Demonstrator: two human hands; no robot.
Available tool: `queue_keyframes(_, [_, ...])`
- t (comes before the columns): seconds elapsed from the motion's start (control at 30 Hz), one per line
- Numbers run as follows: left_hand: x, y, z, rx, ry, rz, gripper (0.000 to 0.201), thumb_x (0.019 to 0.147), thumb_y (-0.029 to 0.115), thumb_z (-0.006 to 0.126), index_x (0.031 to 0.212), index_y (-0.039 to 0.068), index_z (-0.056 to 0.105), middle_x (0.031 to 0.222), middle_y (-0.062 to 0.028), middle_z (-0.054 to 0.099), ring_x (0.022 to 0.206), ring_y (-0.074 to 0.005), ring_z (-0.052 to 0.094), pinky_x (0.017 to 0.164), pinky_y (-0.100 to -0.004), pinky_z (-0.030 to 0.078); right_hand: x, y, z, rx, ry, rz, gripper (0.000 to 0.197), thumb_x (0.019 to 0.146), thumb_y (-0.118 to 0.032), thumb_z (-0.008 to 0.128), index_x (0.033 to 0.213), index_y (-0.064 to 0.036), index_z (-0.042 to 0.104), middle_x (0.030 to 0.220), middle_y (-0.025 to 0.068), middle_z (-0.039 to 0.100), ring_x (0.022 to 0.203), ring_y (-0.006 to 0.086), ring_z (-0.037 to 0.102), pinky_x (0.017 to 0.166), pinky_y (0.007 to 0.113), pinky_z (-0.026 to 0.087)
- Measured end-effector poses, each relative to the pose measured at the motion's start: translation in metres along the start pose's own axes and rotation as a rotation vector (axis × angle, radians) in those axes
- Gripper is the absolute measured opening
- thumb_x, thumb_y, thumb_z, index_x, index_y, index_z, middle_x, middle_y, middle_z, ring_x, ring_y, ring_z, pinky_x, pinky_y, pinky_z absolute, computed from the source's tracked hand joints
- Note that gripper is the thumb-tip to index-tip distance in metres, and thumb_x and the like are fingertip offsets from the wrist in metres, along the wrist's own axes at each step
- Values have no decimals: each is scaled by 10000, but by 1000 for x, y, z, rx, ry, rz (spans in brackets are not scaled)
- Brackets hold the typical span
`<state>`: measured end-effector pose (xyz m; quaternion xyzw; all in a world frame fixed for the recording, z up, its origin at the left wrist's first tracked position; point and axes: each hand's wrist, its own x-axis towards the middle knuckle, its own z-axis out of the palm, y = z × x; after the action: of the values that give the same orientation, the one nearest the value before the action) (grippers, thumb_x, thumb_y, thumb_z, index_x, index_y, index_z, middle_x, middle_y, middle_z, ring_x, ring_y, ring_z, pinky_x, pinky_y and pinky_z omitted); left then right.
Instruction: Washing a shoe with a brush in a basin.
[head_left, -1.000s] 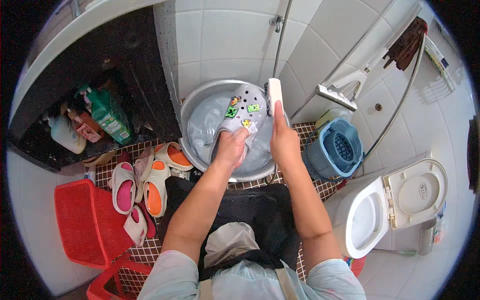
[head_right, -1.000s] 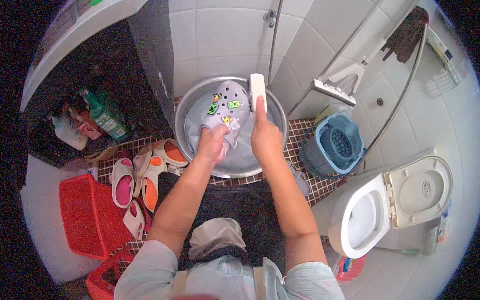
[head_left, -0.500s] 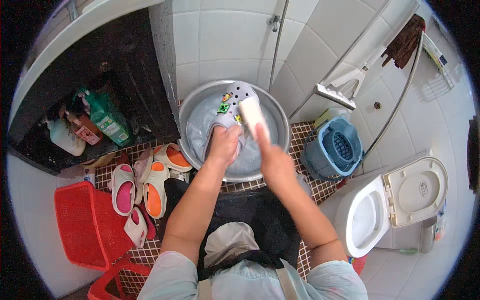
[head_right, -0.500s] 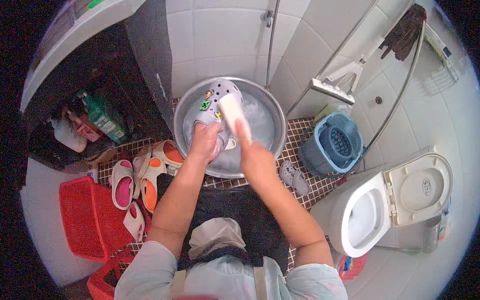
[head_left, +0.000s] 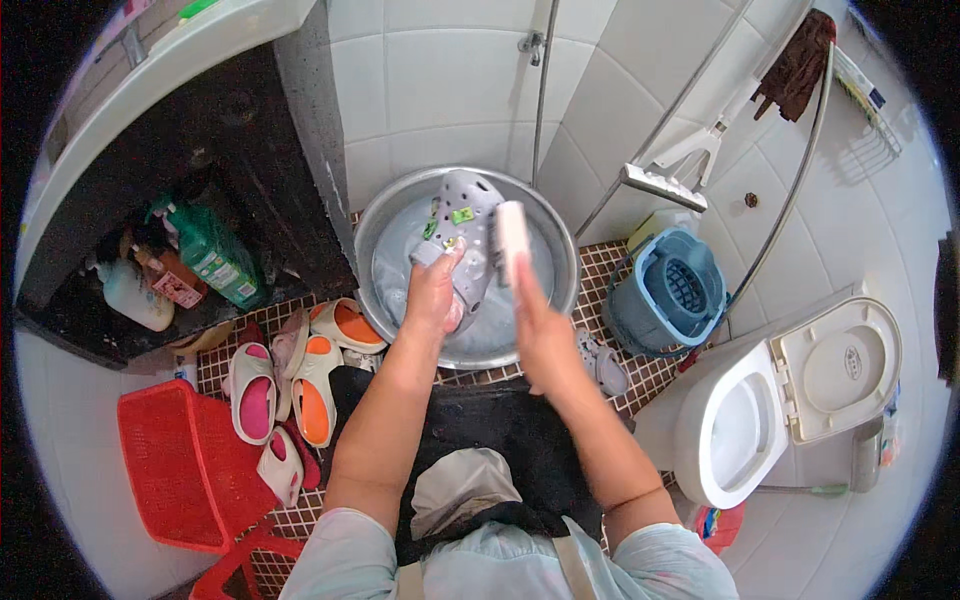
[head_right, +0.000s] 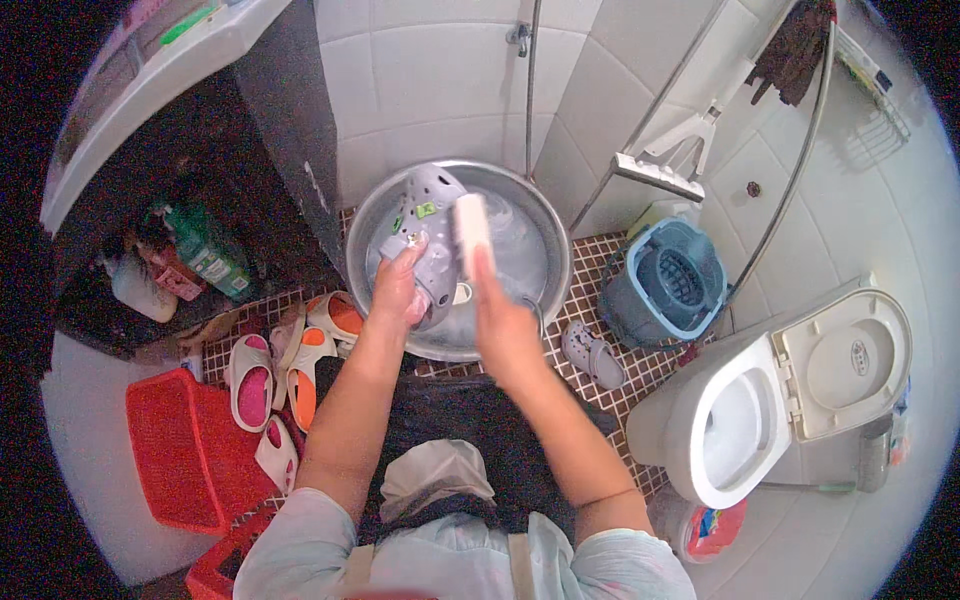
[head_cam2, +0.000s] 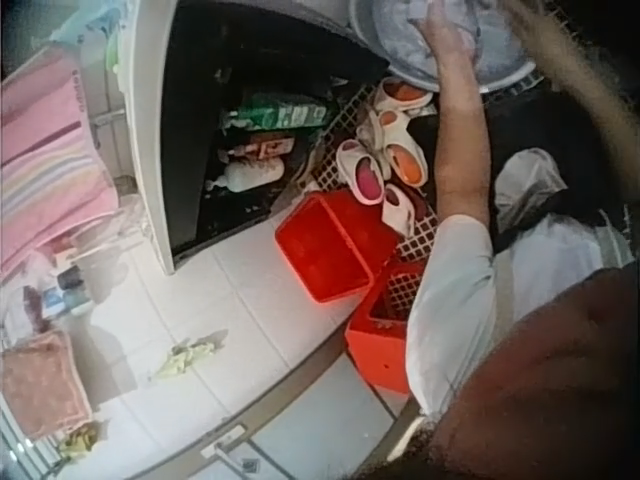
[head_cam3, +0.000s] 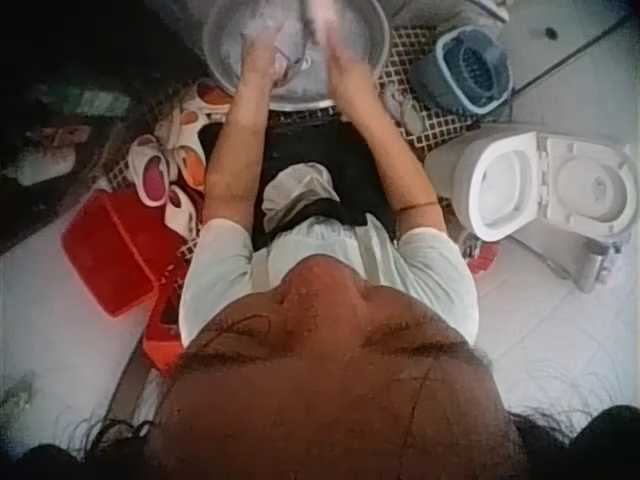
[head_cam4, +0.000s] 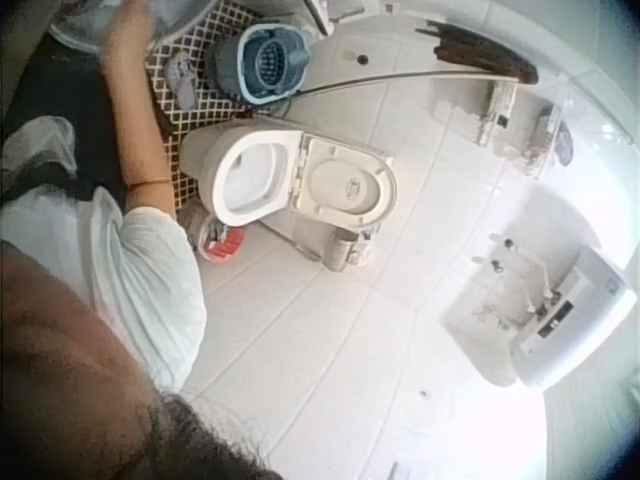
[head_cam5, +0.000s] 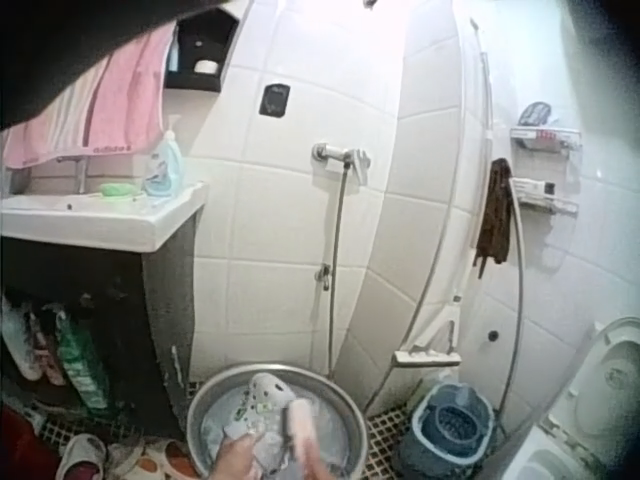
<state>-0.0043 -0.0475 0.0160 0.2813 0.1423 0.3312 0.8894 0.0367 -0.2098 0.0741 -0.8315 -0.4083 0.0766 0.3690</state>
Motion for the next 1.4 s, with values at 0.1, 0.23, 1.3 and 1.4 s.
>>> queue_keyframes(0.1, [-9,-5,21,17,2,-26,336,842,52,565,1163,-36,522,1053,-113,604,925,-227,612,822,-363,498,25,0,1,-22,100,-10,520,946,-175,397,1432,-250,228,760,317,582,706,472,591,621,506,460])
queue_keyframes(0.23, [1,-2,6,-95,65,-44,312,860,66,555,1156,-28,531,1036,-117,613,915,-232,619,804,-374,511,24,-10,11,6,9,38,548,947,-201,376,1449,-206,156,768,319,588,737,475,593,653,531,448])
queue_keyframes(1.3, [14,2,-1,-42,173,10,308,845,87,562,1139,-3,548,1026,-112,618,890,-240,627,776,-395,520,64,-19,18,205,84,134,504,946,-155,393,1431,-194,260,996,316,582,901,451,589,762,444,472])
queue_keyframes(1.4, [20,15,-13,-92,226,58,297,850,95,556,1129,-10,546,1027,-116,616,873,-241,631,750,-389,528,41,-17,22,218,69,37,533,945,-158,367,1446,-169,187,868,318,591,812,457,598,713,479,467])
